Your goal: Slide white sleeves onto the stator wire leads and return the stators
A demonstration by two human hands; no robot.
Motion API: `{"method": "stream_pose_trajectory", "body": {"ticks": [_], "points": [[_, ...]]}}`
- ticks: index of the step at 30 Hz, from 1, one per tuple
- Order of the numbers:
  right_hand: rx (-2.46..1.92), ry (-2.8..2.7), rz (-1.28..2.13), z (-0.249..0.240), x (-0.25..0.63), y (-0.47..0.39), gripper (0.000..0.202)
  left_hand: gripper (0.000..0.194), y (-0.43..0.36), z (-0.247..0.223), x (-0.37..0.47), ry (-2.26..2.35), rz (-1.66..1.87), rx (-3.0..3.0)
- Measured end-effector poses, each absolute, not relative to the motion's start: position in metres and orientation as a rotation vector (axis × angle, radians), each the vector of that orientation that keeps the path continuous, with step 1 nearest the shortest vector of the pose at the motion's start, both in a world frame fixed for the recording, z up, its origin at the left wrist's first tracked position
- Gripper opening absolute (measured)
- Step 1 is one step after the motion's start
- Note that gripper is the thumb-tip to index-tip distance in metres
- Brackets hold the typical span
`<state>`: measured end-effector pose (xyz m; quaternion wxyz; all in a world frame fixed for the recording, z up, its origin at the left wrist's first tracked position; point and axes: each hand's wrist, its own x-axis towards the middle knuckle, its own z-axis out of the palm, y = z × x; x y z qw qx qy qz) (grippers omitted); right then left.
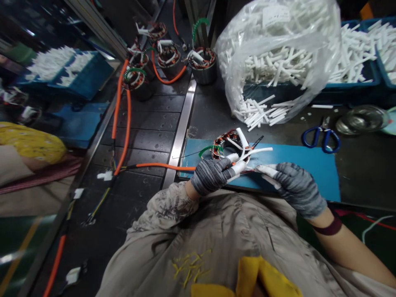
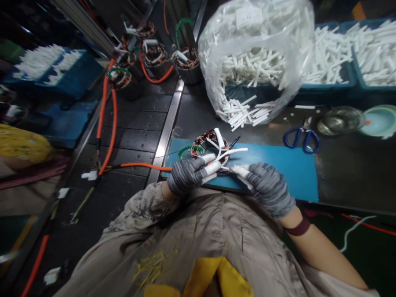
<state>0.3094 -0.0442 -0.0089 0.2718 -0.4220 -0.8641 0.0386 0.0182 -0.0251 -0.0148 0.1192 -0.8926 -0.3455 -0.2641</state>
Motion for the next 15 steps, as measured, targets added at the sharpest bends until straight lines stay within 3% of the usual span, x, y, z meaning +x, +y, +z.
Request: {"method": "stream_pose_trajectory", "body": {"ticks": [2, 5, 9, 12, 15], "points": [[-1.209, -2.326, 0.214, -0.015, 0.303, -0.044, 0.034, 0.029, -0.028, -0.018, 0.017, -0.994, -0.673, -2.619], [-1.238, -2.18, 0.774, -0.014, 0.294, -0.038, 0.036, 0.039, -0.031, -0.023, 0.016, -0.999, -0.542, -2.697], [-1.222, -1.78, 1.436, -0.001, 0.281, -0.032, 0.039, 0.036, -0.032, -0.027, 0.015, -1.059, -0.571, -2.723], [-1.266, -1.589, 1.608, 0.001, 0.274, -0.033, 0.049, 0.036, -0.035, -0.028, 0.017, -1.08, -0.585, -2.705], [-1.34, -1.594, 1.507, -0.009, 0.275, -0.034, 0.049, 0.039, -0.042, -0.026, 0.022, -1.059, -0.555, -2.665]]}}
